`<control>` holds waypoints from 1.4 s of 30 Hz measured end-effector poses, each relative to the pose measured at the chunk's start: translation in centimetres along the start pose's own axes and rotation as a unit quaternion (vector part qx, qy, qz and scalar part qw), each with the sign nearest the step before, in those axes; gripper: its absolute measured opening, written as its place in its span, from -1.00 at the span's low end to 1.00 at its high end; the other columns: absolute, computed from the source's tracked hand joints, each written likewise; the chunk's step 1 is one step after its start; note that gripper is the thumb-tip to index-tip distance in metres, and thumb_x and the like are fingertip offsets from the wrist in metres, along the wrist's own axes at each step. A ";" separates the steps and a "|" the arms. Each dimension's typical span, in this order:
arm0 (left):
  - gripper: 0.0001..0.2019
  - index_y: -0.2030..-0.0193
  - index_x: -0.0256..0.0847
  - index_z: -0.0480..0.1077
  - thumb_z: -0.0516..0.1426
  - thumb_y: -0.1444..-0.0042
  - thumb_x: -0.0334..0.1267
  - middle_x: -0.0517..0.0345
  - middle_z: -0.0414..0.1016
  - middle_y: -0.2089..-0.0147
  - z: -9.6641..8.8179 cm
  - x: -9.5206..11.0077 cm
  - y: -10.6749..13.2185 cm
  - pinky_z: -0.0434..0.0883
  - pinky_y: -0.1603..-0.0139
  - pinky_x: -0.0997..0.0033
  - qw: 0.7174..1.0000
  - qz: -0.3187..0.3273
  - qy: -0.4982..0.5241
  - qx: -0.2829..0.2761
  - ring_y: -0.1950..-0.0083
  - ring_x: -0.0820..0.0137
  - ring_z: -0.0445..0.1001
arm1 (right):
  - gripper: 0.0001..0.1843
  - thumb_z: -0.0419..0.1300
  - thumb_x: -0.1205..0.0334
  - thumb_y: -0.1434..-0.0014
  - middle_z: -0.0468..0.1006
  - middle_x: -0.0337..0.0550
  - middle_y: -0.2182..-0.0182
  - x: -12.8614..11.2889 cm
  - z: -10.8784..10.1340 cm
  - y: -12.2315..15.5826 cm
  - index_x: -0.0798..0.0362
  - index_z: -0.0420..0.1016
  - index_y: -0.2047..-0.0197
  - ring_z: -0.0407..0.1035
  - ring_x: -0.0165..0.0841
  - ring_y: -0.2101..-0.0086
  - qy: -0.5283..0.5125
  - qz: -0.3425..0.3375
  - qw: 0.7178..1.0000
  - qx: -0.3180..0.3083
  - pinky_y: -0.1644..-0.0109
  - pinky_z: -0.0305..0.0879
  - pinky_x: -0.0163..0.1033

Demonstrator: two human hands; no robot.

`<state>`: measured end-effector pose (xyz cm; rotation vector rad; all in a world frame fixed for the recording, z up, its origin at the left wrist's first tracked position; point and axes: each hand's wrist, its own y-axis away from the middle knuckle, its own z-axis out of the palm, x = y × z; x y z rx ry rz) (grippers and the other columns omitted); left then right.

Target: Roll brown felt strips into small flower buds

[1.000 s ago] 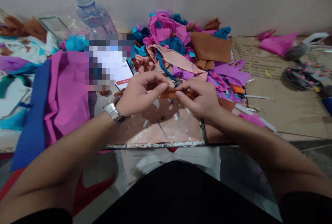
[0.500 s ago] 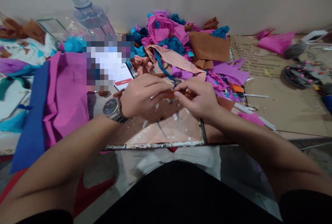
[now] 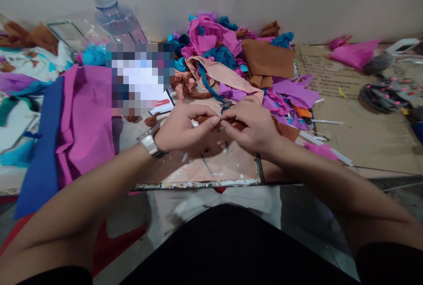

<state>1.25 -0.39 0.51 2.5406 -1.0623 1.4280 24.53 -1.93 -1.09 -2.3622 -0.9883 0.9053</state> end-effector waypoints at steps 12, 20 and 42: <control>-0.65 0.24 -0.29 0.65 0.21 -0.34 -0.02 0.04 0.69 0.33 0.1 0.0 -0.4 0.46 0.28 0.49 0.996 -0.052 0.064 -0.019 0.33 0.40 0.58 | -0.91 0.28 0.21 -0.32 0.67 -0.22 0.35 -0.3 0.2 0.0 -0.01 0.62 0.21 0.48 -0.29 0.29 -0.012 0.028 1.000 0.009 0.03 0.22 -0.10; -0.69 0.23 -0.28 0.64 0.23 -0.33 -0.06 0.08 0.69 0.32 0.3 0.2 -0.5 0.45 0.27 0.53 0.992 -0.072 0.087 -0.054 0.31 0.41 0.59 | -0.89 0.27 0.20 -0.33 0.69 -0.20 0.34 -0.2 0.4 0.0 0.00 0.63 0.21 0.49 -0.27 0.28 -0.003 0.033 0.999 0.010 0.02 0.22 -0.09; -0.53 0.33 -0.28 0.61 0.18 -0.35 0.11 -0.02 0.69 0.32 -0.5 0.1 -0.7 0.59 0.20 0.37 0.950 -0.161 0.242 -0.108 0.31 0.34 0.64 | -0.85 0.22 0.28 -0.39 0.73 -0.27 0.18 0.8 -0.2 0.1 -0.11 0.59 0.04 0.51 -0.30 0.21 0.117 -0.141 0.983 0.022 -0.12 0.18 0.06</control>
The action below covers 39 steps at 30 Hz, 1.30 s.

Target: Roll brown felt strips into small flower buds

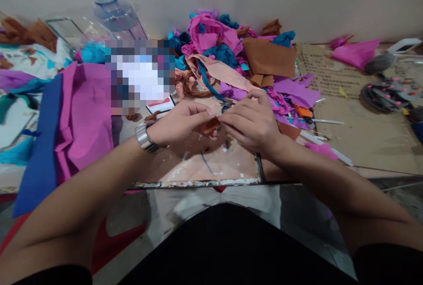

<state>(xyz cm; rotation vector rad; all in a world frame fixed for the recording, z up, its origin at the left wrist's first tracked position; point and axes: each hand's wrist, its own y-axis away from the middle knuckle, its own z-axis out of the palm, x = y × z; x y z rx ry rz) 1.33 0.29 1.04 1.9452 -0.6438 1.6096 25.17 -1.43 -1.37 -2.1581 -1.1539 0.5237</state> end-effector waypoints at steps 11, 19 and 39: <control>-0.69 0.13 -0.27 0.57 0.38 -0.16 -0.05 0.00 0.71 0.17 0.2 0.0 0.0 0.65 0.10 0.32 0.994 0.057 -0.069 0.063 0.18 0.28 0.71 | -0.90 0.24 0.21 -0.38 0.73 -0.27 0.27 -0.3 0.4 -0.1 -0.07 0.61 0.13 0.53 -0.31 0.25 -0.069 0.087 0.994 0.012 -0.12 0.19 0.03; -0.74 0.12 -0.24 0.53 0.35 -0.24 -0.09 0.03 0.70 0.24 0.6 0.0 0.2 0.66 0.16 0.38 0.987 0.118 -0.040 0.097 0.23 0.31 0.72 | -0.91 0.27 0.20 -0.36 0.73 -0.27 0.30 -0.4 0.2 -0.1 -0.05 0.64 0.16 0.56 -0.32 0.27 -0.108 0.124 0.986 0.040 -0.10 0.23 -0.05; -0.75 0.12 -0.10 0.62 0.36 -0.17 -0.02 -0.02 0.68 0.07 -0.4 -0.2 0.3 0.63 -0.06 0.20 0.924 0.242 -0.227 0.190 0.01 0.23 0.65 | -0.90 0.36 0.17 -0.27 0.71 -0.21 0.35 -0.8 -0.5 -0.8 0.00 0.65 0.26 0.56 -0.33 0.33 -0.186 0.210 0.958 0.060 0.10 0.43 -0.19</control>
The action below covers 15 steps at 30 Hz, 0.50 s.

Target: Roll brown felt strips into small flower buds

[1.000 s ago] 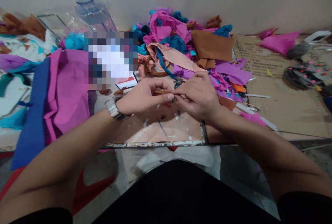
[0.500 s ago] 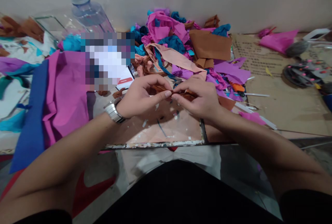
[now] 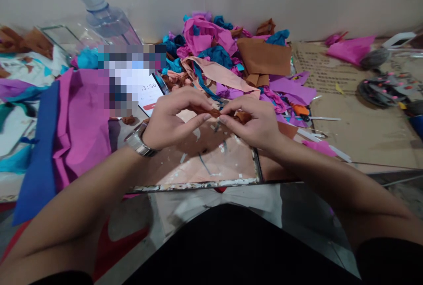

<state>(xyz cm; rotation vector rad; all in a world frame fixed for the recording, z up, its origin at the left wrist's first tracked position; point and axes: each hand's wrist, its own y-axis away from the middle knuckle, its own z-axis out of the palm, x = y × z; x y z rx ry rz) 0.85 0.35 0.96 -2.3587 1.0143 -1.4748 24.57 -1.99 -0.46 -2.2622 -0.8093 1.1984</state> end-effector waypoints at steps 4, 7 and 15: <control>-0.82 0.16 -0.09 0.65 0.36 -0.19 -0.08 0.02 0.71 0.14 -0.2 -0.3 -0.1 0.62 -0.05 0.20 1.000 0.025 -0.009 0.003 0.05 0.24 0.67 | -0.91 0.35 0.19 -0.27 0.70 -0.21 0.35 0.0 -0.1 -0.1 0.02 0.64 0.25 0.55 -0.37 0.35 -0.031 -0.003 1.000 -0.001 0.14 0.44 -0.23; -0.84 0.16 -0.12 0.65 0.37 -0.19 -0.12 0.01 0.72 0.09 0.0 -0.2 0.2 0.63 -0.03 0.24 0.999 0.020 0.026 0.003 0.03 0.25 0.68 | -0.91 0.35 0.21 -0.28 0.69 -0.20 0.34 -0.1 -0.1 -0.2 0.04 0.62 0.26 0.54 -0.38 0.35 -0.062 -0.005 0.998 -0.001 0.18 0.44 -0.26; -0.71 0.19 -0.20 0.56 0.39 -0.17 -0.02 -0.04 0.72 0.07 0.5 0.0 0.4 0.69 0.00 0.19 0.987 -0.093 0.134 0.008 0.04 0.21 0.72 | -0.91 0.34 0.21 -0.27 0.70 -0.18 0.31 -0.2 -0.1 -0.2 0.04 0.61 0.25 0.54 -0.39 0.33 -0.088 0.027 0.996 -0.009 0.18 0.46 -0.25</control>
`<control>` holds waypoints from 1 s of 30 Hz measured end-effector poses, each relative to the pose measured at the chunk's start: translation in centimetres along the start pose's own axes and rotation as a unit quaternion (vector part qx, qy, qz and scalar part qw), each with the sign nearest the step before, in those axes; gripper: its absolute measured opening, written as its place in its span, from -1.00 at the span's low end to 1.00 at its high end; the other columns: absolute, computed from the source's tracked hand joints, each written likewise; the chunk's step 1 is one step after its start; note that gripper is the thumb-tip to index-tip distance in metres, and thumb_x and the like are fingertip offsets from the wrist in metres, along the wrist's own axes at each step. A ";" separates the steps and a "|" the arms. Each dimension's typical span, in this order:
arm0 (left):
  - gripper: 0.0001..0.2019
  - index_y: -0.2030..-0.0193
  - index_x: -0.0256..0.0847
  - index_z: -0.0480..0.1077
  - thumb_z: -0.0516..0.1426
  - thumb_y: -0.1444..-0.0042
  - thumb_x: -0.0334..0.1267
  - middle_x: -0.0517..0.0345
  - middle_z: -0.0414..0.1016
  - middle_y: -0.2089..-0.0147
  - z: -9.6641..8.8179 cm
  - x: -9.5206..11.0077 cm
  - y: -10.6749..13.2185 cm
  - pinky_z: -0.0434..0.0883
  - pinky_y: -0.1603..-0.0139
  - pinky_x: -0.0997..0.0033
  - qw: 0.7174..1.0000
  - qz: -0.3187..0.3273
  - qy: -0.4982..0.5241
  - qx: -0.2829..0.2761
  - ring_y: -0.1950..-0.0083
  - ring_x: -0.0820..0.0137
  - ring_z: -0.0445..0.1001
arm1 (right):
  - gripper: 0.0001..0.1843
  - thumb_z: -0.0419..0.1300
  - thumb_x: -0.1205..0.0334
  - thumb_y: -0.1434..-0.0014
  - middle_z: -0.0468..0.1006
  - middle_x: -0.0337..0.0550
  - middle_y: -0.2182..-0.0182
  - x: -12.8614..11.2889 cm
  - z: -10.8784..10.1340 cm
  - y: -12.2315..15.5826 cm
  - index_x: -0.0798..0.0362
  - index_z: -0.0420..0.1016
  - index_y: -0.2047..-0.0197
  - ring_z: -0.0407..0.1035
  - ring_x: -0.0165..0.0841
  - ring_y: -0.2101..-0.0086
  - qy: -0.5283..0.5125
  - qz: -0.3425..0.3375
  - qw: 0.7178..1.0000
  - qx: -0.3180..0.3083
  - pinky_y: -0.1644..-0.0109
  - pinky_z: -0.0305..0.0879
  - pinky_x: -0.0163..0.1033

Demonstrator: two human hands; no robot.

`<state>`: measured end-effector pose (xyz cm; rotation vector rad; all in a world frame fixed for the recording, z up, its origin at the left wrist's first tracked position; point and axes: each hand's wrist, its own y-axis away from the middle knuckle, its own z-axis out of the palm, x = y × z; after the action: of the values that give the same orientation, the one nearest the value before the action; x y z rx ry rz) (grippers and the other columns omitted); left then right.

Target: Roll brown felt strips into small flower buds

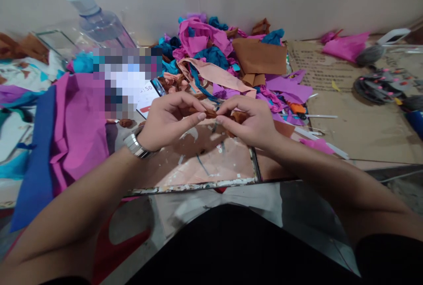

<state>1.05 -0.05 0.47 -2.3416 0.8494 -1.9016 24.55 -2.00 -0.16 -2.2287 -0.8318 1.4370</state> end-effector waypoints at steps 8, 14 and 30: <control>-0.58 0.03 -0.21 0.57 0.42 -0.11 0.03 -0.03 0.71 0.10 0.1 -0.2 -0.1 0.69 0.04 0.27 1.000 -0.020 -0.007 0.017 0.12 0.25 0.72 | -0.90 0.36 0.21 -0.26 0.68 -0.21 0.29 0.1 0.2 0.2 0.03 0.61 0.19 0.53 -0.41 0.32 -0.037 0.044 0.998 -0.007 0.21 0.47 -0.30; -0.76 0.18 -0.11 0.68 0.36 -0.19 0.01 0.11 0.71 0.27 0.0 0.2 -0.1 0.63 0.23 0.40 0.994 -0.011 -0.110 -0.017 0.29 0.34 0.68 | -0.86 0.36 0.18 -0.27 0.68 -0.20 0.26 0.1 0.3 0.3 0.04 0.60 0.15 0.52 -0.40 0.31 -0.029 0.051 0.998 -0.033 0.21 0.48 -0.29; -0.71 0.16 -0.18 0.64 0.31 -0.26 0.02 0.09 0.70 0.32 -0.2 0.1 -0.1 0.62 0.26 0.38 0.997 -0.041 -0.061 -0.005 0.32 0.33 0.68 | -0.80 0.37 0.13 -0.26 0.70 -0.17 0.22 0.7 0.7 0.5 0.04 0.61 0.09 0.53 -0.38 0.31 -0.006 0.049 0.998 -0.032 0.22 0.47 -0.28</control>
<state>0.94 0.06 0.65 -2.5052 0.7659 -1.7625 24.31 -1.99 -1.20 -2.3407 -0.7944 1.4884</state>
